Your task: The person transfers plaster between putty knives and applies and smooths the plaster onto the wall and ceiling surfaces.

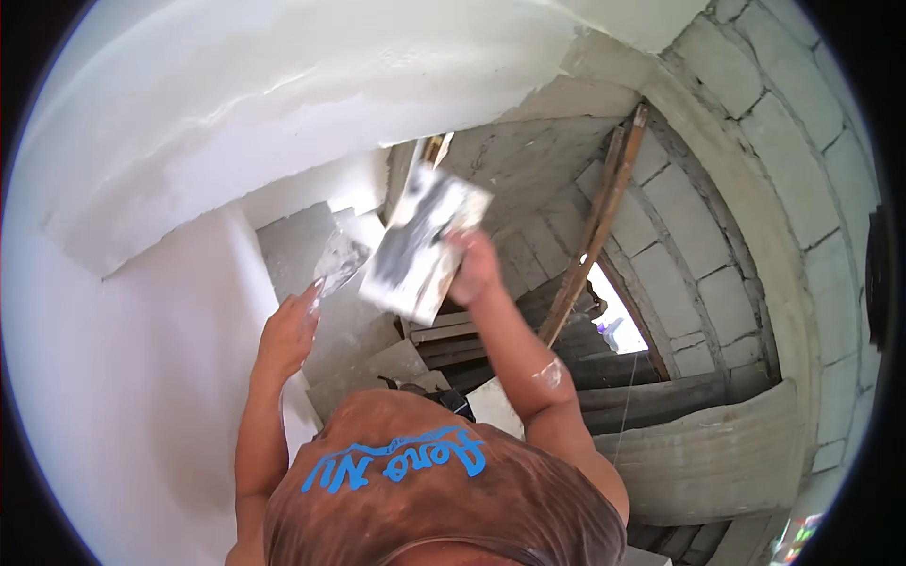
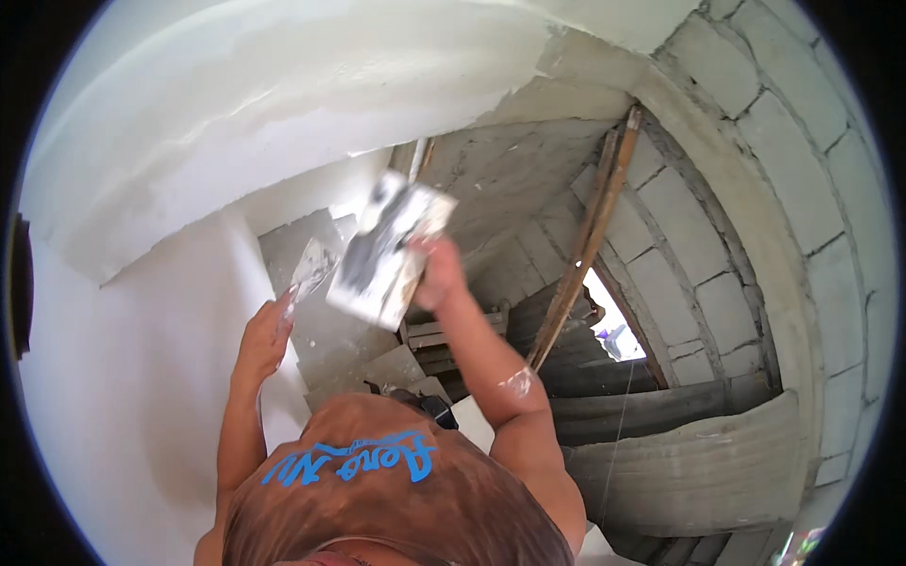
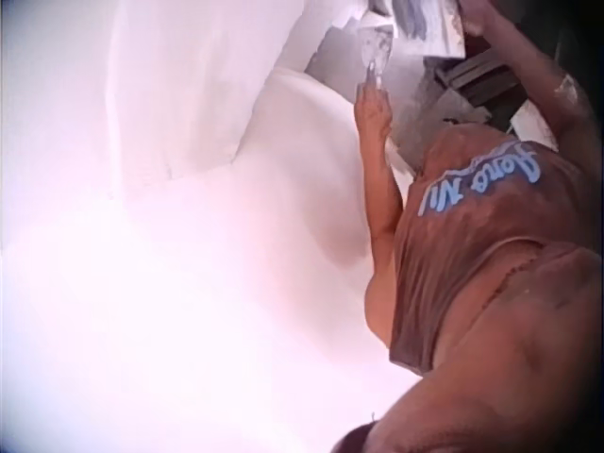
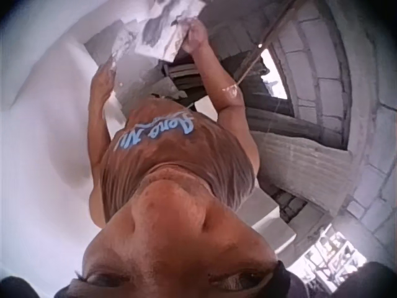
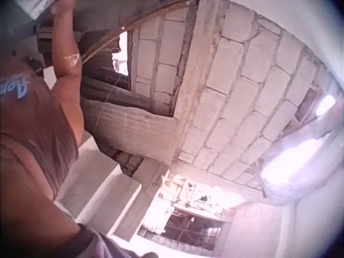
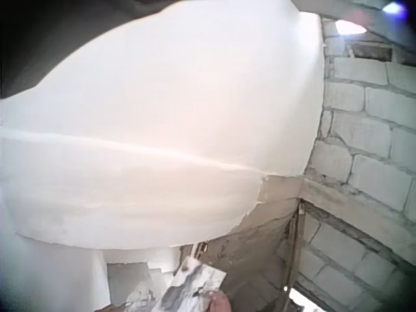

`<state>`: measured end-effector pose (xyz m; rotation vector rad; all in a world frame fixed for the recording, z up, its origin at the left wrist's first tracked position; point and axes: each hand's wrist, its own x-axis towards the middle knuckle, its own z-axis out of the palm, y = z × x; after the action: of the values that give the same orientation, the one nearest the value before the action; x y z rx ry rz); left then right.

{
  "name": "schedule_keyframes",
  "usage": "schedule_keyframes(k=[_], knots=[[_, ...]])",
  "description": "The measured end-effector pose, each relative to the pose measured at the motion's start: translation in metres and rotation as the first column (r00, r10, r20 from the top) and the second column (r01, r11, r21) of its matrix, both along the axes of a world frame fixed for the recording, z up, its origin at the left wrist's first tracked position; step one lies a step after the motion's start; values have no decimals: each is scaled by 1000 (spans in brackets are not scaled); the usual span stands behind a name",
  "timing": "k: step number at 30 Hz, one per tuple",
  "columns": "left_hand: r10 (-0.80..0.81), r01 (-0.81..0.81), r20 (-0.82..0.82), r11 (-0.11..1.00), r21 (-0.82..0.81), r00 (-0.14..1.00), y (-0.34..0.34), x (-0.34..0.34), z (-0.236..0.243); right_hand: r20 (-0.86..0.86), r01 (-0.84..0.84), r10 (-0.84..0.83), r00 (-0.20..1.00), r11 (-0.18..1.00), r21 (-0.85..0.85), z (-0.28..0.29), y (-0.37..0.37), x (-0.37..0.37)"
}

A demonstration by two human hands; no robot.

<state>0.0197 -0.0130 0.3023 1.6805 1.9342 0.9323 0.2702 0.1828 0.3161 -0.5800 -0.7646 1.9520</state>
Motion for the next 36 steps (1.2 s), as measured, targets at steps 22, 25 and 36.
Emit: schedule_keyframes(k=[22, 25, 36], knots=[[63, -71, 438, 997, 2, 897, -30, -14, -126, 250, 148, -927, 280, 299, 943, 202, 189, 35], [7, -13, 410, 1000, 13, 912, -10, -16, -120, 372, 36, -910, 182, 384, 923, 208, 176, 24], [-179, 150, 434, 984, 100, 883, 34, -9, -109, 303, 59, -935, 183, 318, 946, 198, 114, -45]])
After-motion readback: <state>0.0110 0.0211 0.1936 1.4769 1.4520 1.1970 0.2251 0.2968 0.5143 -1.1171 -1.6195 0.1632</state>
